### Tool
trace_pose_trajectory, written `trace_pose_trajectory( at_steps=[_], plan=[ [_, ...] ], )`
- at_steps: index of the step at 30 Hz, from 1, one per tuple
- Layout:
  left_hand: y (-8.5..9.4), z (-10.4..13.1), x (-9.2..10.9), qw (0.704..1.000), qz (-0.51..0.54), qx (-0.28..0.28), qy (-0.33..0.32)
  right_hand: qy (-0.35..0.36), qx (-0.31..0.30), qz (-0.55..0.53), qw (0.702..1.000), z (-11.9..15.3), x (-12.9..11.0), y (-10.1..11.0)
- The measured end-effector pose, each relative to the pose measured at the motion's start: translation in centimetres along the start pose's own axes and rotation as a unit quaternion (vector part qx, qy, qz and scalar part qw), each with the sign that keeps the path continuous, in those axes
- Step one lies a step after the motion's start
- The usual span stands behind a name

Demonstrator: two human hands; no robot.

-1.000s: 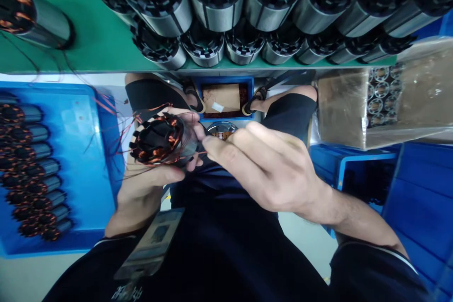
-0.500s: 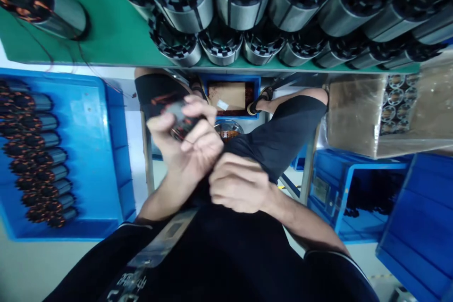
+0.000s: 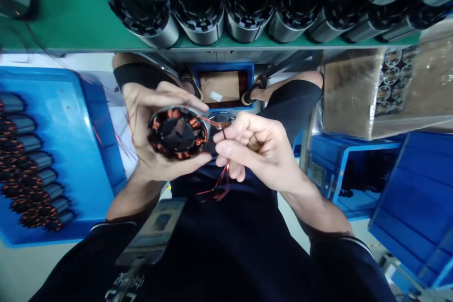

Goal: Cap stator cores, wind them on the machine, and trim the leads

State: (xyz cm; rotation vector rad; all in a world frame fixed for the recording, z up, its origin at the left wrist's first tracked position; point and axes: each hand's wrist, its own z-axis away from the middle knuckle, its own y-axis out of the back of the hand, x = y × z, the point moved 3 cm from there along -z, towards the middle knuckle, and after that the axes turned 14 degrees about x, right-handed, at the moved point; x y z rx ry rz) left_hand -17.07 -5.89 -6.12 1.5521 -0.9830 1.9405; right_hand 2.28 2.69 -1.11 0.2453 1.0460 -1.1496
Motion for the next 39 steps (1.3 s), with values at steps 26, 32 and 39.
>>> trace_pose_trajectory(
  at_steps=[26,32,39],
  plan=[
    [-0.5,3.5,-2.6,0.964,0.122,0.156,0.175,0.353,-0.039,0.563,0.746,1.4,-2.1,3.2],
    [0.2,3.8,-3.4,0.977,0.037,0.21,0.024,0.311,0.098,0.452,0.83,2.8,-3.0,1.9],
    [-0.9,4.5,-0.1,0.986,-0.051,0.158,-0.002,0.303,0.064,0.37,0.876,1.7,-1.3,-2.8]
  ],
)
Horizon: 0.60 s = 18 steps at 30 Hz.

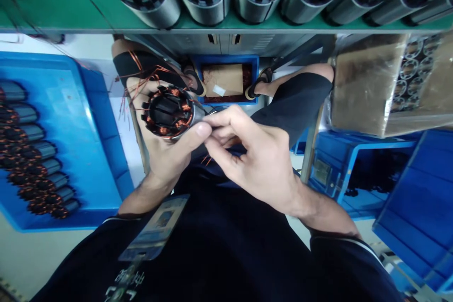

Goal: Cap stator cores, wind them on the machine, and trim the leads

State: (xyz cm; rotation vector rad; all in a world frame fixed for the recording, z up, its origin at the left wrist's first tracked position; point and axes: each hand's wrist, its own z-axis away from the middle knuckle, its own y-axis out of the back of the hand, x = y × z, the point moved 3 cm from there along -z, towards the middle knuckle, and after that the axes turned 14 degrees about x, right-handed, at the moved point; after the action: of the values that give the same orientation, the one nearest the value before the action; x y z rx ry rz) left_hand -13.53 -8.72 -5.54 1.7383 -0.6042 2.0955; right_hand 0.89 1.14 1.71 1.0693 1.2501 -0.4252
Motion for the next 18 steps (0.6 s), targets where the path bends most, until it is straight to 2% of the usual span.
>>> trace_pose_trajectory(
  at_steps=[4,9,13,16,18],
  plan=[
    [0.1,-0.2,0.6,0.999,-0.037,0.024,0.007,0.031,0.009,0.068,0.997,-0.1,-0.1,-0.2],
    [0.0,-0.3,-0.1,0.999,0.01,0.028,0.031,0.003,-0.006,0.045,0.999,0.3,0.6,-0.5],
    [0.6,-0.5,-0.9,0.999,0.026,0.029,0.023,0.072,0.014,0.14,0.987,0.2,0.5,-0.3],
    [0.7,-0.4,-1.8,0.995,0.066,0.0,0.073,0.123,-0.009,0.178,0.976,0.6,0.0,-0.3],
    [0.4,-0.4,-2.5,0.985,0.104,-0.012,0.137,0.128,-0.04,0.168,0.977,1.5,-0.1,-0.4]
  ],
)
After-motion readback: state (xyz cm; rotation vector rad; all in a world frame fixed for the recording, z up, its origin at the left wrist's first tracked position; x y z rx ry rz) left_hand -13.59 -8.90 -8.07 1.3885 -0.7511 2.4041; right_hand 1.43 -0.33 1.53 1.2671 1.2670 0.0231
